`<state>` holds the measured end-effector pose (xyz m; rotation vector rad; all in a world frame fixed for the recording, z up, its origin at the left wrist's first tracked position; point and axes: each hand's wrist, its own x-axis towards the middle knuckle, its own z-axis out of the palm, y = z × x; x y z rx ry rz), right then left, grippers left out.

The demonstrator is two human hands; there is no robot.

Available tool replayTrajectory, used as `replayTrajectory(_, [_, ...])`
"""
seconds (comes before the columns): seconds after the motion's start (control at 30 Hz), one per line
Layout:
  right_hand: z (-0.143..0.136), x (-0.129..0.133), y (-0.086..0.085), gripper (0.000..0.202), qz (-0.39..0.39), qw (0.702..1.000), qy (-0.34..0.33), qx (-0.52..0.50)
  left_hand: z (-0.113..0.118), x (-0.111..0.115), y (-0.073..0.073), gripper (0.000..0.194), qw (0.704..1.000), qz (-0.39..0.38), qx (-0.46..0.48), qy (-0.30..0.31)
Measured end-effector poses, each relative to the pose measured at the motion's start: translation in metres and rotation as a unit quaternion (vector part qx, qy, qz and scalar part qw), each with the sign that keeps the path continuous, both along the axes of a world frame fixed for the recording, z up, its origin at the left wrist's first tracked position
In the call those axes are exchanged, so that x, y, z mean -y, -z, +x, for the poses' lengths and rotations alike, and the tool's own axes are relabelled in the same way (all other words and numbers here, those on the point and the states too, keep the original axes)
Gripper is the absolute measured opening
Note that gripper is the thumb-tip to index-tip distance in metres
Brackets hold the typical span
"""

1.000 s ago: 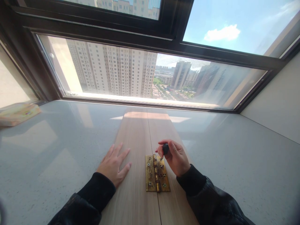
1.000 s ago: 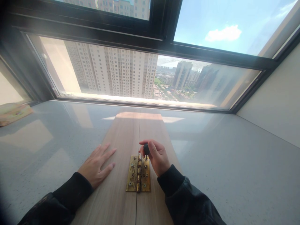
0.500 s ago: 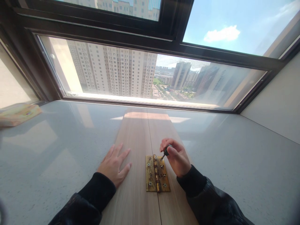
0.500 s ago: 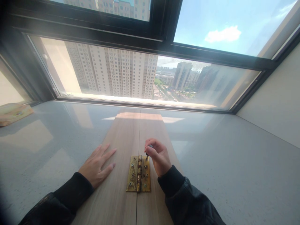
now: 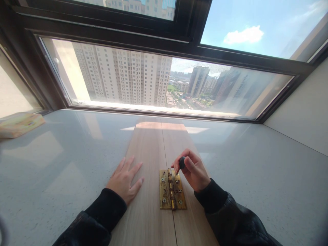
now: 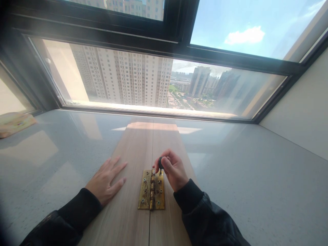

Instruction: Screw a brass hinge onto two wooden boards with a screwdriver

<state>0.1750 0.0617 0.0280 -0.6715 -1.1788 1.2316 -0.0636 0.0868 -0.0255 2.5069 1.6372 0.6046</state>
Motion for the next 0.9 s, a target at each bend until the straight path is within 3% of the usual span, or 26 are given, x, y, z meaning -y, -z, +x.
replayTrajectory(0.2, [0.0004,-0.0029,0.0030,0.033,-0.025,0.997,-0.071,0.030,0.0001,0.0002,-0.0006,0.047,1.000,-0.007,0.000,-0.001])
replayTrajectory(0.43, [-0.0013,0.0035,0.0014,0.034,-0.021,0.993,-0.083,0.080,-0.0006,-0.0007,-0.0003,0.047,1.000,-0.006,-0.006,0.003])
replayTrajectory(0.7, [0.0011,0.0027,0.0025,0.017,-0.035,0.998,-0.044,0.000,0.0006,0.0006,-0.0013,0.047,1.000,0.000,-0.006,-0.003])
replayTrajectory(0.9, [0.0047,-0.0029,0.0033,0.017,-0.011,0.998,0.058,-0.023,0.0006,0.0005,-0.0010,0.047,1.000,0.000,-0.001,-0.004])
